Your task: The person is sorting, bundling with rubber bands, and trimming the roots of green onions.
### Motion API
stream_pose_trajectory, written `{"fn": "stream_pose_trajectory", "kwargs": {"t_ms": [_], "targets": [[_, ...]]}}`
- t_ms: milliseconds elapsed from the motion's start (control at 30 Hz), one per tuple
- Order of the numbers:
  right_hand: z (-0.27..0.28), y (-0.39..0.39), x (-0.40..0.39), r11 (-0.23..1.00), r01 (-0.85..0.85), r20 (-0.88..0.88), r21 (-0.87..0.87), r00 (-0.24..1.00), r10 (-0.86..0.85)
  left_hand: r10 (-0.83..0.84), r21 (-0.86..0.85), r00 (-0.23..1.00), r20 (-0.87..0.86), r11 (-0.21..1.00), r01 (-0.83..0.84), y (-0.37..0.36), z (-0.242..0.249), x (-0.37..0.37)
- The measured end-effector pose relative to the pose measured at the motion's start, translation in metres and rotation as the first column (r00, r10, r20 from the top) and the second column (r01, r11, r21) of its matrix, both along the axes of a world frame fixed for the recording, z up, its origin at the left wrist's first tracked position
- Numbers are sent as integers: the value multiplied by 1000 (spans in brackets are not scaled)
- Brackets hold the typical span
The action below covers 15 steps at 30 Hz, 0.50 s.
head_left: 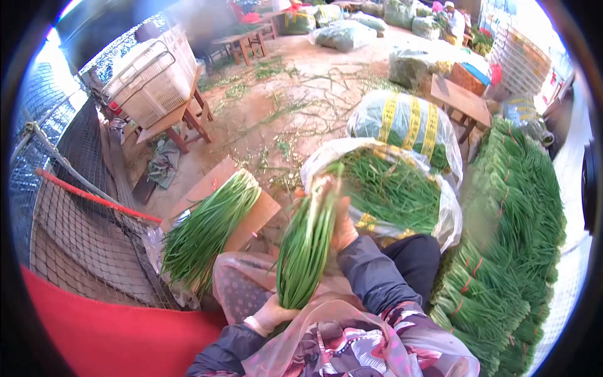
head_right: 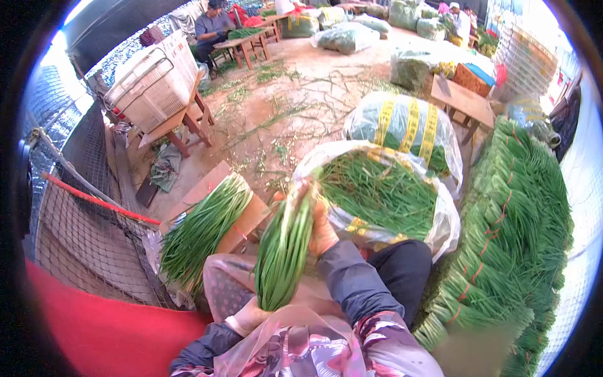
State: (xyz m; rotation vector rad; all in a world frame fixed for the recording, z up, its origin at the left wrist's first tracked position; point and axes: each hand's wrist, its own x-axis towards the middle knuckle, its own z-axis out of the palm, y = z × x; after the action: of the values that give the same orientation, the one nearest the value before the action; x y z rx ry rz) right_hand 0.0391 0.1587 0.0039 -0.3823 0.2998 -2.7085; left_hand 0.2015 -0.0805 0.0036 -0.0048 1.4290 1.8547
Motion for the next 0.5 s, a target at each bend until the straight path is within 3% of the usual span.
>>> {"fn": "stream_pose_trajectory", "kwargs": {"t_ms": [33, 67, 167, 200, 267, 300, 333, 367, 400, 433, 500], "targets": [[17, 9, -6, 999, 36, 40, -32, 999, -34, -69, -32, 995, -72, 997, 67, -9, 0, -1], [7, 17, -19, 984, 164, 223, 68, 959, -176, -94, -54, 995, -38, 994, 92, -19, 0, -1], [16, 39, -41, 976, 212, 246, 54, 944, -218, -85, -145, 995, -49, 986, 77, -46, 7, 3], [14, 34, -51, 913, 349, 295, 211, 868, -399, -86, -189, 996, -18, 979, 81, -49, 21, 5], [15, 50, -46, 831, 383, 112, 403, 881, -460, -74, -232, 997, 31, 969, 79, -56, 42, 9], [23, 52, -55, 667, 556, 105, 497, 724, -682, -68, -232, 997, -24, 971, 60, -65, 35, 16], [20, 88, -63, 677, 563, 115, 474, 722, -682, -30, -231, 998, 58, 972, 43, -74, 39, 25], [20, 125, -69, 606, 605, 70, 517, 675, -734, 11, -233, 991, 131, 972, 20, -84, 44, 26], [1, 174, -84, 596, 666, -81, 448, 695, -715, 16, -278, 997, 71, 961, 5, -91, 46, 27], [22, 172, -73, 553, 707, 15, 441, 610, -792, 95, -249, 994, 55, 965, -79, -94, 45, 26], [26, 171, -60, 603, 667, -137, 437, 712, -689, 178, -296, 984, 22, 941, -163, -92, 36, 19]]}}
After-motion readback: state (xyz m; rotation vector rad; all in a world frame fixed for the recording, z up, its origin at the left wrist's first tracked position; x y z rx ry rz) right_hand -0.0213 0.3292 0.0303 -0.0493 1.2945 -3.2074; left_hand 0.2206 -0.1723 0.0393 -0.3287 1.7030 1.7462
